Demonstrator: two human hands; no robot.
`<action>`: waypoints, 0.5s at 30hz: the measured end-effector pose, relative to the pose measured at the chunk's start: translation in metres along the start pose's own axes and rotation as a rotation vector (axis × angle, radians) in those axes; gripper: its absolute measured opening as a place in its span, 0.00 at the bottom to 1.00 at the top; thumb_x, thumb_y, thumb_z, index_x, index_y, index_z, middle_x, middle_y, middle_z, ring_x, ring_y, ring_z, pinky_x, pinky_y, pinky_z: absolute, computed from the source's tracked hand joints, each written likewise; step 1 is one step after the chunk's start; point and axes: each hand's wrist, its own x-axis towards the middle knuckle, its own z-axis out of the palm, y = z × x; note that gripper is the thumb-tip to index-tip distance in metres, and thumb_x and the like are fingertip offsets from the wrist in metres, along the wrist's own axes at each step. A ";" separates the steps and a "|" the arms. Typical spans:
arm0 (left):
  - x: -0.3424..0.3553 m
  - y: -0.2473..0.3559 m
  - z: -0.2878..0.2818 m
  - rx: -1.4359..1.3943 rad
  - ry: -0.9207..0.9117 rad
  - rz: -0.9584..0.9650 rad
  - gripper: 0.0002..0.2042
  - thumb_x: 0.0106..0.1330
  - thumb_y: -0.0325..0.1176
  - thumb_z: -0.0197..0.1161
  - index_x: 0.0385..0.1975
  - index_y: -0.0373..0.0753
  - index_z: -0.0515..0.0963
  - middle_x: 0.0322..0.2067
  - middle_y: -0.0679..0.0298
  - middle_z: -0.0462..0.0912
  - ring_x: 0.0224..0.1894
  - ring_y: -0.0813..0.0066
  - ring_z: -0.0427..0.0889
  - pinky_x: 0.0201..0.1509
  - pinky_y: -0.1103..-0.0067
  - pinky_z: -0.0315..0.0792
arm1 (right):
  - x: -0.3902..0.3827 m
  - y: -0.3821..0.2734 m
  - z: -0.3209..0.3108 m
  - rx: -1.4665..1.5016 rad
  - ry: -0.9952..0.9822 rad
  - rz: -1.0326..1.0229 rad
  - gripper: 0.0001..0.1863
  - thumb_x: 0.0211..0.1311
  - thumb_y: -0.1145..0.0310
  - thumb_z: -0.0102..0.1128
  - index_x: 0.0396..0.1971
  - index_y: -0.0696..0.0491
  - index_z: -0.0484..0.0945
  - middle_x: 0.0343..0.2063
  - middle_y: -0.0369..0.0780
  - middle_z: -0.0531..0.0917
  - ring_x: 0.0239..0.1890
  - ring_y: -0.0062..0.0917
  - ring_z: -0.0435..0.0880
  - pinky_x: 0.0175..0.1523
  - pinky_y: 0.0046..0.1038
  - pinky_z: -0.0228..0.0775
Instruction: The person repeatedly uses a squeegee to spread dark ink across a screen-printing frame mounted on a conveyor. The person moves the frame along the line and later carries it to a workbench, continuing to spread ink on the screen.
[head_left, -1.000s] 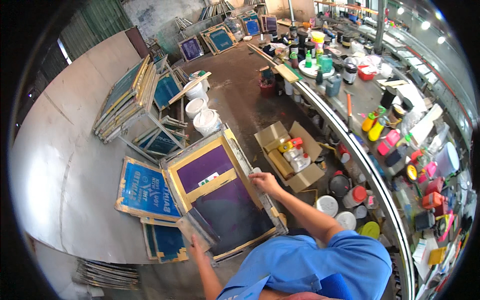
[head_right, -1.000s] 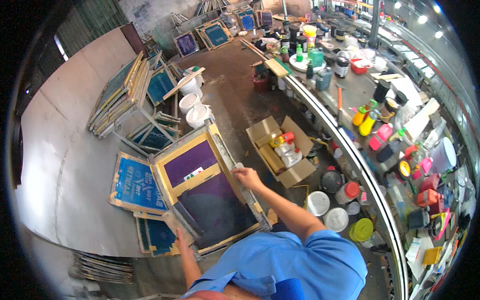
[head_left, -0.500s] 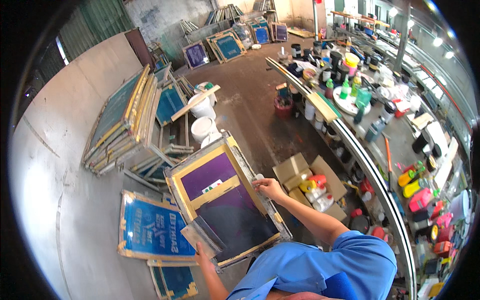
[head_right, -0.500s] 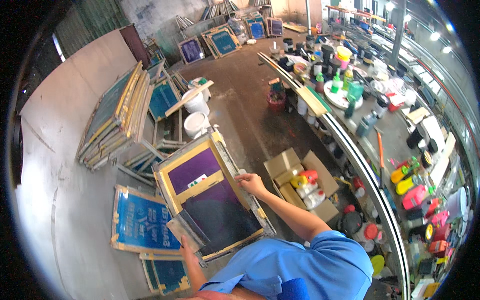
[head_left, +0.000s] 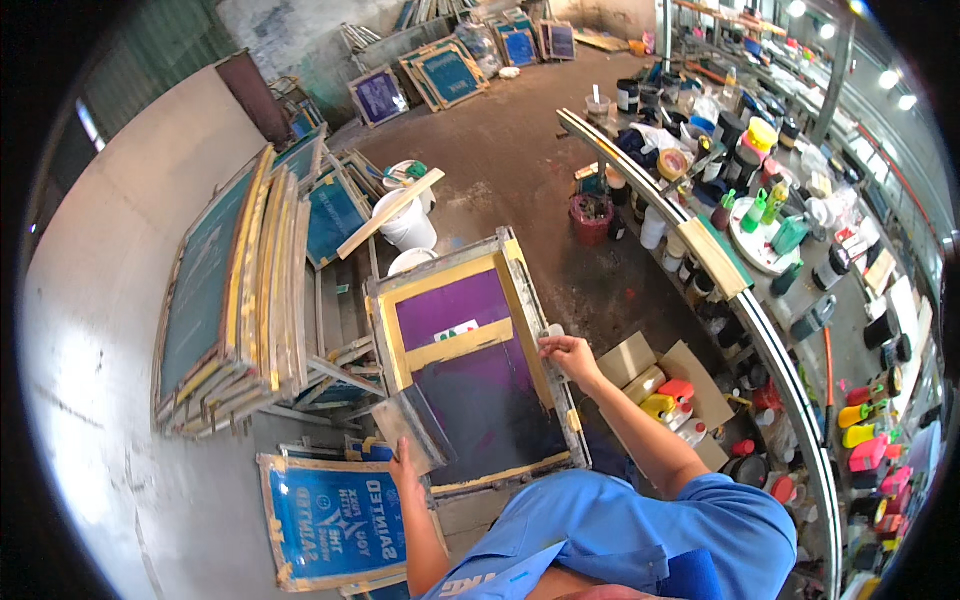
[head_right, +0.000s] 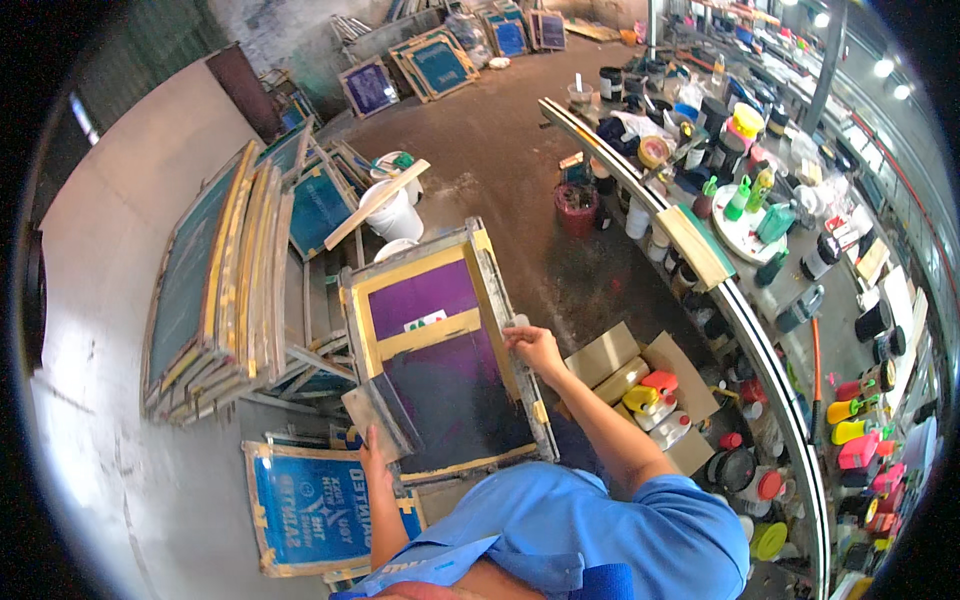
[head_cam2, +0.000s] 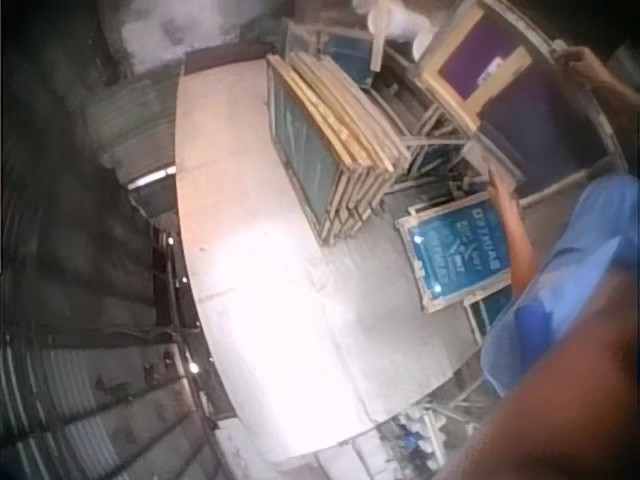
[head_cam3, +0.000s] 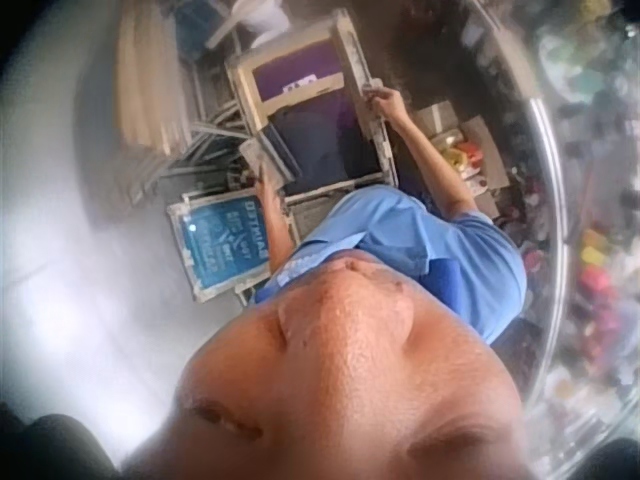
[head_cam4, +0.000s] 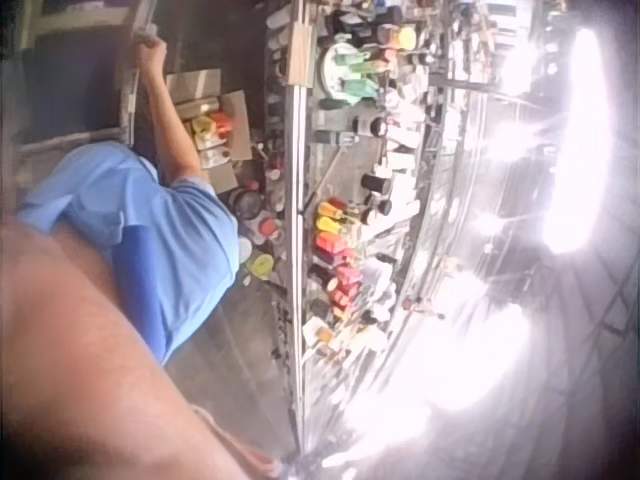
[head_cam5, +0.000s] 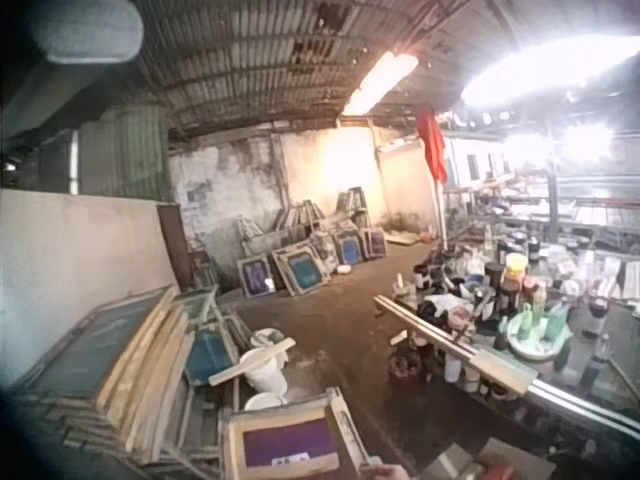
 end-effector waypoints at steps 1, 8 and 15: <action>0.017 0.006 0.016 0.025 0.004 -0.013 0.33 0.68 0.53 0.68 0.57 0.26 0.77 0.57 0.56 0.81 0.58 0.68 0.77 0.62 0.72 0.68 | 0.017 0.002 -0.002 -0.037 0.042 0.042 0.18 0.63 0.82 0.53 0.50 0.58 0.86 0.37 0.37 0.89 0.41 0.17 0.85 0.50 0.21 0.75; 0.165 0.047 0.139 0.103 -0.014 -0.046 0.37 0.67 0.55 0.67 0.64 0.29 0.71 0.63 0.54 0.76 0.65 0.63 0.74 0.69 0.68 0.65 | 0.196 -0.006 -0.009 0.007 0.075 -0.043 0.18 0.62 0.81 0.55 0.49 0.55 0.87 0.36 0.37 0.90 0.41 0.18 0.87 0.50 0.21 0.76; 0.286 0.075 0.252 -0.017 -0.086 -0.043 0.43 0.64 0.61 0.67 0.67 0.29 0.68 0.66 0.50 0.71 0.63 0.57 0.74 0.65 0.64 0.70 | 0.394 -0.051 -0.008 -0.240 0.071 -0.046 0.16 0.61 0.75 0.59 0.47 0.51 0.88 0.36 0.38 0.91 0.40 0.20 0.88 0.49 0.25 0.78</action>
